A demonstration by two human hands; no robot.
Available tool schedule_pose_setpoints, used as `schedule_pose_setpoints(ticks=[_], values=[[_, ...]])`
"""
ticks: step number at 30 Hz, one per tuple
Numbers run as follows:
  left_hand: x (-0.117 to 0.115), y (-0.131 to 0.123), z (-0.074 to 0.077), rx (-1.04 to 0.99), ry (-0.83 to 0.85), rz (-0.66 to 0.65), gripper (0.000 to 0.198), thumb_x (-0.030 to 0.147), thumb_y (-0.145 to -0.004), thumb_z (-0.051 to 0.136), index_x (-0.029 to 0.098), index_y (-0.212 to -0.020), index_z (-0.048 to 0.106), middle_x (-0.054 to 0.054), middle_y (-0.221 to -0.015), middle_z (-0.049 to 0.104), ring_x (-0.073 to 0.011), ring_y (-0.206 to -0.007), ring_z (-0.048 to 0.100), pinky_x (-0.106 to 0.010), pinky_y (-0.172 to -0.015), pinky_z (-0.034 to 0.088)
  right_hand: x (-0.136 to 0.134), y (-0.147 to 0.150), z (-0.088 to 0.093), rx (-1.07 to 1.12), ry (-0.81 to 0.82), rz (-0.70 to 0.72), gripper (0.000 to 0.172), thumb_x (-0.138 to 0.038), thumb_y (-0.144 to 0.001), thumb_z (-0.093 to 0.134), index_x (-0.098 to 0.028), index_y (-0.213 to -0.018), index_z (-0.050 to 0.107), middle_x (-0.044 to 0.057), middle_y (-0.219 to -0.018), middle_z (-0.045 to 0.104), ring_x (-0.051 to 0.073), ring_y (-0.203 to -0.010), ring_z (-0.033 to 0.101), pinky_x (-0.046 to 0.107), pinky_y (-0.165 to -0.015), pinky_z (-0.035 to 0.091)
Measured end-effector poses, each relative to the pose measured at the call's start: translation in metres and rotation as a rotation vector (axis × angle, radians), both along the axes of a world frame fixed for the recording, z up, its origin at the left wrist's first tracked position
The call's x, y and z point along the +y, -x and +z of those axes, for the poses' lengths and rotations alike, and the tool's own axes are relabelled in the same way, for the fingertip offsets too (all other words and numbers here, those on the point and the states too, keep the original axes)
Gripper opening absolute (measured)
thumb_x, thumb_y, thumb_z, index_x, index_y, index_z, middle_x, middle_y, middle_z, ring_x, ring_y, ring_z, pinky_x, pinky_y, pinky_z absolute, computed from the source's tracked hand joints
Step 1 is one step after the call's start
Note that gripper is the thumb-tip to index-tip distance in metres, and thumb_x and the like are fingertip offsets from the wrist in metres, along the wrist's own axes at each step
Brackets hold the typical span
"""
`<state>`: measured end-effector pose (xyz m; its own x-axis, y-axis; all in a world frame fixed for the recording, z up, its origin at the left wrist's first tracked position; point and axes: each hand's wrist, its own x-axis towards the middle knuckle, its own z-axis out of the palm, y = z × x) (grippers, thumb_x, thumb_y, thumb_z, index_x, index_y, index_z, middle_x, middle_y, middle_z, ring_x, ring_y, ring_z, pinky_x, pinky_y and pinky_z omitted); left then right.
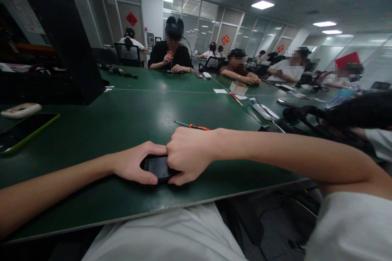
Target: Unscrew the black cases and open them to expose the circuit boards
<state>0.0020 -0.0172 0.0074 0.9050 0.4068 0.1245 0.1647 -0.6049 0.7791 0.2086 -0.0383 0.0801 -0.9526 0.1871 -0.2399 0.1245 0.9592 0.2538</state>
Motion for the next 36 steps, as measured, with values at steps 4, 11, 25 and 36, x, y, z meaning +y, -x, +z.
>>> schedule_pose_setpoints(ticks=[4,11,25,36], values=[[-0.001,-0.001,0.0,-0.003,-0.048,-0.004,0.035,0.042,-0.079,0.073,0.014,-0.099,0.069,-0.005,-0.093,0.068,-0.0186,-0.08,0.062,-0.025,-0.07,0.046,0.0,-0.001,-0.004,0.019,-0.011,-0.006,0.046,-0.052,-0.092,0.054,-0.017,-0.069,0.075,0.008,-0.065,0.07,0.019,-0.057,0.063,0.032,-0.052,0.026],[-0.002,-0.001,0.0,0.026,-0.071,0.019,0.027,0.036,-0.082,0.069,0.014,-0.097,0.067,-0.003,-0.088,0.065,-0.0165,-0.076,0.059,-0.024,-0.067,0.044,0.005,-0.003,-0.014,0.09,-0.012,-0.01,0.049,-0.053,-0.093,0.052,-0.018,-0.067,0.074,0.008,-0.061,0.068,0.017,-0.055,0.06,0.031,-0.053,0.025],[-0.002,-0.001,0.002,0.034,-0.053,0.08,0.045,0.036,-0.087,0.068,0.015,-0.126,0.069,-0.005,-0.102,0.074,-0.0169,-0.079,0.064,-0.023,-0.067,0.046,0.012,-0.018,-0.014,0.15,0.089,-0.132,0.061,-0.068,-0.095,0.047,-0.015,-0.074,0.069,0.008,-0.074,0.072,0.015,-0.064,0.062,0.028,-0.057,0.028],[-0.008,-0.004,0.005,-0.014,-0.095,0.144,0.05,0.028,-0.085,0.069,0.018,-0.133,0.066,-0.01,-0.127,0.073,-0.0255,-0.111,0.07,-0.032,-0.095,0.051,0.058,-0.08,-0.009,0.034,-0.035,-0.766,0.058,-0.057,-0.098,0.047,-0.014,-0.136,0.055,0.016,-0.121,0.069,0.029,-0.101,0.07,0.031,-0.07,0.043]])
